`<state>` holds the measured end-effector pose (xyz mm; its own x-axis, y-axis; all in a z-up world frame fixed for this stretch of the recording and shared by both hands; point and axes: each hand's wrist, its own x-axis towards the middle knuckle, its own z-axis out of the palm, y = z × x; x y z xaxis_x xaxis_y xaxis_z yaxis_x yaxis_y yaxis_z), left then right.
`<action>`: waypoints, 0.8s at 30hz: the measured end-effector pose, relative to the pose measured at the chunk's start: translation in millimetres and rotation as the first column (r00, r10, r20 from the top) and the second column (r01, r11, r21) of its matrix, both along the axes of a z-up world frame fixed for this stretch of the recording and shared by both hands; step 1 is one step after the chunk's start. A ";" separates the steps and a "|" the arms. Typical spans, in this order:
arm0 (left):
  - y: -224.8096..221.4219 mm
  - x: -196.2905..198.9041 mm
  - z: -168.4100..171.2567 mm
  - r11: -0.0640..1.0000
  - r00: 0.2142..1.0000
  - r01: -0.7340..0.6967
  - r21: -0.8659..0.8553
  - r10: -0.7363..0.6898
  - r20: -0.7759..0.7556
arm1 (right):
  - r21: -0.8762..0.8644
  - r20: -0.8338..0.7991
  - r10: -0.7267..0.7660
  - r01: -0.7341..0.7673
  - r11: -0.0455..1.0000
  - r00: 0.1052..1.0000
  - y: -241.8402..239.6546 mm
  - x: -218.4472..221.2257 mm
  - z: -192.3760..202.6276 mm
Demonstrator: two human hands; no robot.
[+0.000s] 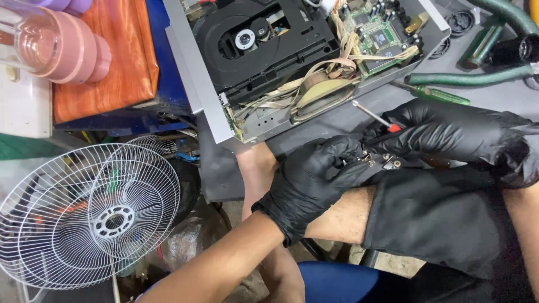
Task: Disassembling the internal components of an electronic device by removing screws and extracting parts from the chassis.
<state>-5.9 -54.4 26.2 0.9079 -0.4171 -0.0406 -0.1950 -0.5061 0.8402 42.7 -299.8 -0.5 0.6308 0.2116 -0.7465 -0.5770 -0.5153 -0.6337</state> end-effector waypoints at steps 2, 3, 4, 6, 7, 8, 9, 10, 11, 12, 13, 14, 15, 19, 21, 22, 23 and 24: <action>0.1 1.0 -2.0 0.999 1.000 -0.016 -0.036 0.016 0.009 | 0.049 -0.015 -0.028 0.029 0.998 0.999 2.0 -0.9 2.4; -0.3 1.3 -3.3 0.997 0.999 -0.031 -0.074 0.033 0.015 | 0.097 -0.034 -0.055 0.058 0.994 0.998 2.6 -1.7 3.4; -0.4 0.7 -3.3 0.997 0.999 -0.031 -0.074 0.032 0.014 | 0.096 -0.035 -0.055 0.059 0.994 0.998 1.0 -2.7 0.3; 0.2 -0.4 -3.0 0.997 0.996 -0.055 -0.057 0.058 0.067 | 0.182 -0.041 -0.094 0.100 0.978 0.995 -0.9 -4.2 -6.3; 0.2 -1.4 -2.9 0.997 0.996 -0.056 -0.054 0.060 0.067 | 0.185 -0.041 -0.093 0.099 0.978 0.995 1.5 -4.2 -1.7; 0.6 -2.4 -2.7 0.996 0.996 -0.071 -0.058 0.074 0.055 | 0.138 -0.056 -0.104 0.111 0.984 0.993 4.3 -4.2 3.1; 0.9 -3.4 -2.2 0.994 0.995 -0.086 -0.061 0.089 0.043 | 0.090 -0.070 -0.115 0.122 0.988 0.991 7.0 -4.2 8.1; 1.5 -4.8 -0.1 0.995 0.995 -0.084 -0.059 0.087 0.044 | 0.093 -0.070 -0.117 0.123 0.988 0.991 9.8 -5.1 10.2; 1.9 -6.1 2.3 0.991 0.994 -0.108 -0.080 0.109 0.008 | 0.127 -0.067 -0.099 0.106 0.986 0.993 12.3 -5.8 12.7; 1.1 -5.9 4.2 0.986 0.991 -0.132 -0.105 0.130 -0.024 | 0.158 -0.057 -0.080 0.088 0.983 0.995 13.8 -4.8 15.7; -0.2 -4.4 4.6 0.986 0.992 -0.129 -0.106 0.128 -0.018 | 0.158 -0.050 -0.082 0.089 0.983 0.995 13.8 -5.1 14.8; -1.0 -4.8 5.3 0.982 0.989 -0.141 -0.129 0.144 0.014 | 0.161 -0.064 -0.122 0.131 0.978 0.991 14.5 -6.6 13.7; -1.7 -5.2 5.8 0.977 0.986 -0.152 -0.152 0.160 0.046 | 0.162 -0.078 -0.161 0.172 0.972 0.984 15.3 -8.3 12.4; -1.0 -4.4 5.8 0.972 0.985 -0.132 -0.196 0.151 0.087 | 0.080 -0.096 -0.164 0.172 0.982 0.982 23.4 -7.0 32.2; 1.6 -5.3 6.3 0.972 0.989 -0.101 -0.211 0.122 0.088 | 0.089 -0.059 -0.112 0.117 0.989 0.992 19.3 -7.7 28.8; 1.8 -5.8 4.9 0.972 0.988 -0.100 -0.211 0.121 0.091 | 0.090 -0.056 -0.112 0.117 0.989 0.992 21.1 -9.6 33.1; 2.0 -6.2 3.6 0.966 0.988 -0.107 -0.234 0.129 0.083 | 0.084 -0.054 -0.154 0.158 0.984 0.987 22.9 -11.4 37.5; 2.3 -7.5 2.6 0.960 0.988 -0.116 -0.255 0.138 0.071 | 0.080 -0.055 -0.193 0.197 0.977 0.980 24.8 -13.8 41.8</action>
